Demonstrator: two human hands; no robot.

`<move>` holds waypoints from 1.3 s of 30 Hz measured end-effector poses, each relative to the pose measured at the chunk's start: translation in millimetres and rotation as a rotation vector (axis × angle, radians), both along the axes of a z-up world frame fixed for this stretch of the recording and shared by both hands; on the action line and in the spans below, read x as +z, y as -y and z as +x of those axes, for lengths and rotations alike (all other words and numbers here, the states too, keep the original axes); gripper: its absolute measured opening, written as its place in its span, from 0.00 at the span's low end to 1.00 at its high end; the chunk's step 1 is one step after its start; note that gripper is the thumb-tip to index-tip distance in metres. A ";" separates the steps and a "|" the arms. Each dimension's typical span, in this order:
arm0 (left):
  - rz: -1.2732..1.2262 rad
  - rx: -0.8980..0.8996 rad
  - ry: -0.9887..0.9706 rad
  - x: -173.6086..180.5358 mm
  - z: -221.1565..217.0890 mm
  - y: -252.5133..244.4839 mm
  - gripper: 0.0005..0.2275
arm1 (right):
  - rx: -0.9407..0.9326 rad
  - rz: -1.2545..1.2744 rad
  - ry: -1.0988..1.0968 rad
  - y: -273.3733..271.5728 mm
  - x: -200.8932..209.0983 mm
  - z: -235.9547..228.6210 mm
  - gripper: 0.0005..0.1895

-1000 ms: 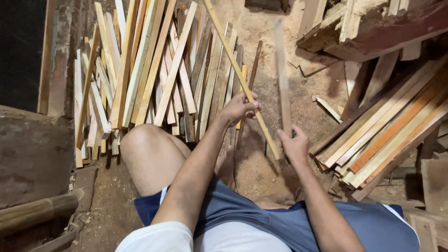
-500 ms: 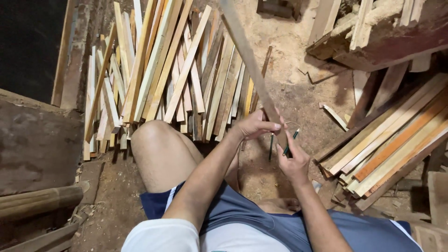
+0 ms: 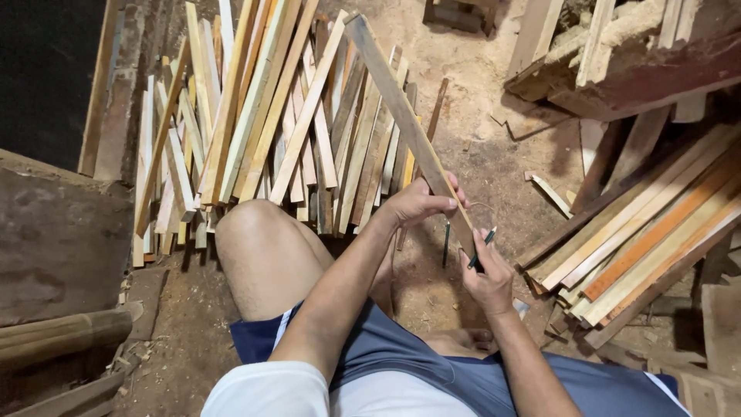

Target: The person marks and shaves thin wooden strips using a pencil and a metal tool in a workshop environment.

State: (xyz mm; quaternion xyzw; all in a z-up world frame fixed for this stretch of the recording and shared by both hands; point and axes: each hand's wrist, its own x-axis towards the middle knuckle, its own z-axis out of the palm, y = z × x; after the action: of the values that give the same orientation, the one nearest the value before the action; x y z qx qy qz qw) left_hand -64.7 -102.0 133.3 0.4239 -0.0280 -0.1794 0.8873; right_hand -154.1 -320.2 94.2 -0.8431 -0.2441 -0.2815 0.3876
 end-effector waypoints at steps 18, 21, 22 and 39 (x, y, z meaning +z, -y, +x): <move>0.371 -0.310 0.138 -51.5 -41.9 67.1 0.18 | -0.020 0.822 -0.214 -71.2 173.3 80.4 0.15; 0.397 -0.374 0.184 -33.6 -61.3 85.1 0.21 | 0.037 0.853 -0.111 -72.4 193.4 99.4 0.16; 0.397 -0.384 0.188 -30.2 -63.8 87.3 0.21 | 0.028 0.854 -0.105 -70.2 196.8 102.4 0.16; 0.418 -0.323 0.223 0.3 -27.9 62.7 0.18 | -0.166 0.637 -0.485 -12.7 113.1 29.5 0.11</move>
State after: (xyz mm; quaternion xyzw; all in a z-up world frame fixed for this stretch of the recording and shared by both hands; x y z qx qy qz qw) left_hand -92.7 -164.7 133.5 0.6047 -0.1551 -0.2728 0.7320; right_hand -124.6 -307.5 207.4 -0.7396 0.0226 -0.1666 0.6517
